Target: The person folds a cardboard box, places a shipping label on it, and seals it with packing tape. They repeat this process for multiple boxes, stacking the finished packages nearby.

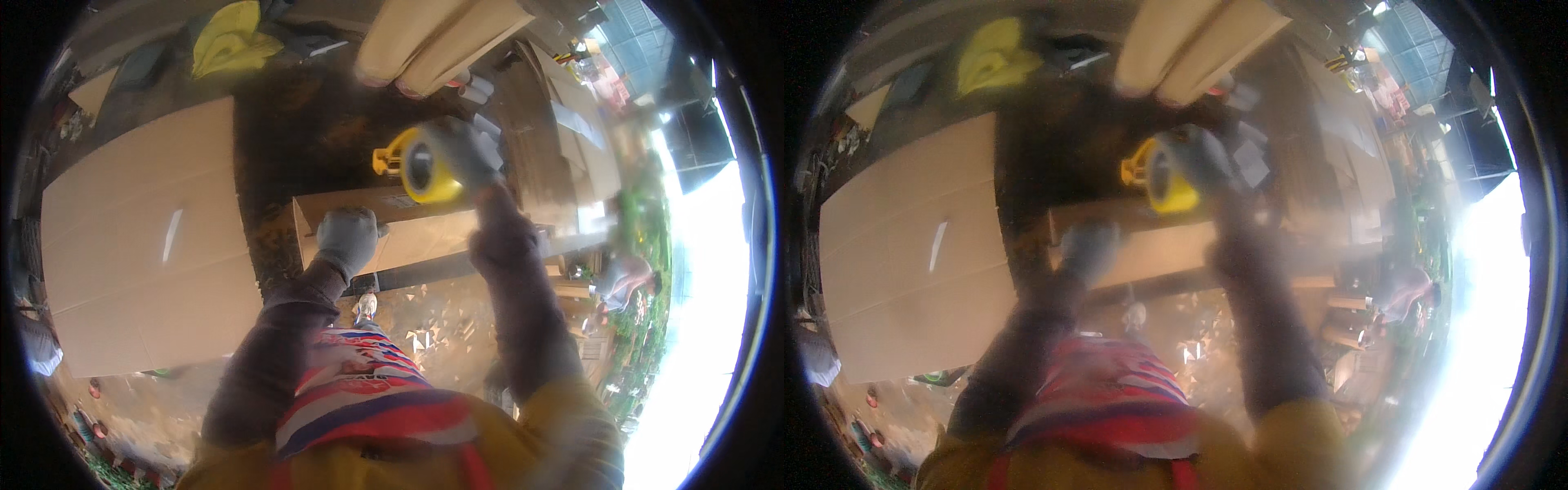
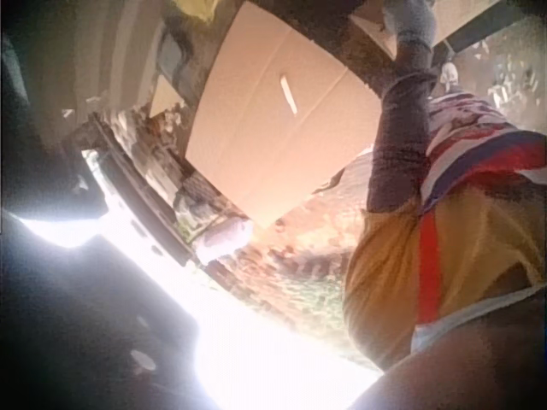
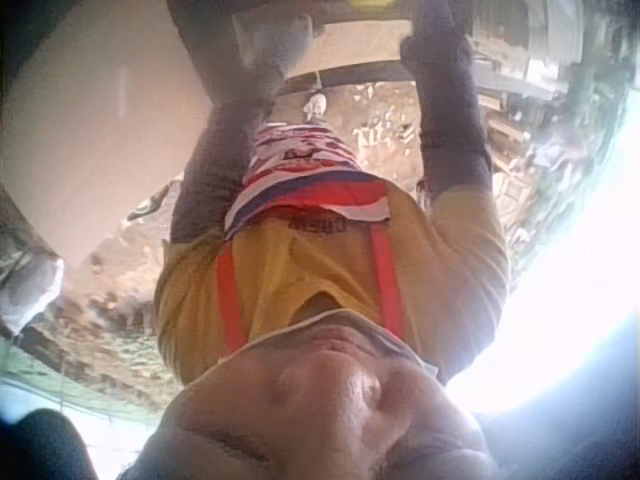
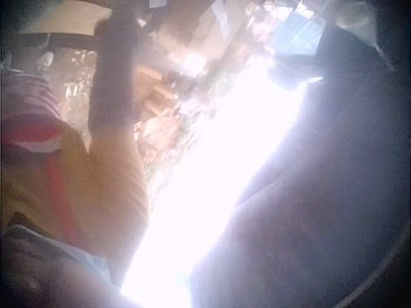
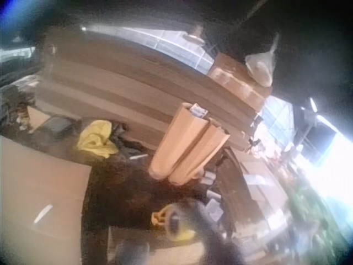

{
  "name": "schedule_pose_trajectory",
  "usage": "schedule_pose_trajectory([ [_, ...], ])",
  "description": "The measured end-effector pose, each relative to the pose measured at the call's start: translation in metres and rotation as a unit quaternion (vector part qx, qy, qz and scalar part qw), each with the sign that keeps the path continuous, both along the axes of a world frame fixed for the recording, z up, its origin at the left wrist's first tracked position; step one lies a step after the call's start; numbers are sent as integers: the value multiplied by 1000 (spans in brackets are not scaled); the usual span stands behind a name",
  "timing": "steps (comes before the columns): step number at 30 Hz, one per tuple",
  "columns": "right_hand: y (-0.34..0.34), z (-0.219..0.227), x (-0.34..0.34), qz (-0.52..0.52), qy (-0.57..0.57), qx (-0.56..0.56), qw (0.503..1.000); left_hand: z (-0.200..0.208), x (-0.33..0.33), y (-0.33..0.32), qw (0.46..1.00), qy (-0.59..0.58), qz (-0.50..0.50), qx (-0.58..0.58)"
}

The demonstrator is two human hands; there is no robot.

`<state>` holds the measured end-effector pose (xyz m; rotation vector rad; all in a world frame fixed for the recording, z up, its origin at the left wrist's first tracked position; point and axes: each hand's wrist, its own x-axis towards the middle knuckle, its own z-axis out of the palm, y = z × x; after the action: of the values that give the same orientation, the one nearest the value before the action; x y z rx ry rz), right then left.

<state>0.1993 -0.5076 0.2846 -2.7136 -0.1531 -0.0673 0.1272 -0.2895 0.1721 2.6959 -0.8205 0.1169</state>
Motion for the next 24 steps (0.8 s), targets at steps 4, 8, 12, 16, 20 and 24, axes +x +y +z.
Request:
schedule_pose_trajectory([
  [4,37,-47,56,235,87,-411,876,14,-1,4,997,63,3,-54],
  [8,27,12,0,268,111,-310,906,12,3,5,990,135,-20,-39],
  [12,21,67,-125,-97,161,137,973,-1,2,-2,994,86,-10,-60],
  [16,49,13,-162,-191,176,48,964,1,6,7,990,125,-43,38],
  [20,61,-53,-143,-94,250,-21,963,14,32,4,969,220,-110,12],
  [24,54,-71,-146,-119,262,-5,958,23,63,-45,872,366,-279,-168],
])
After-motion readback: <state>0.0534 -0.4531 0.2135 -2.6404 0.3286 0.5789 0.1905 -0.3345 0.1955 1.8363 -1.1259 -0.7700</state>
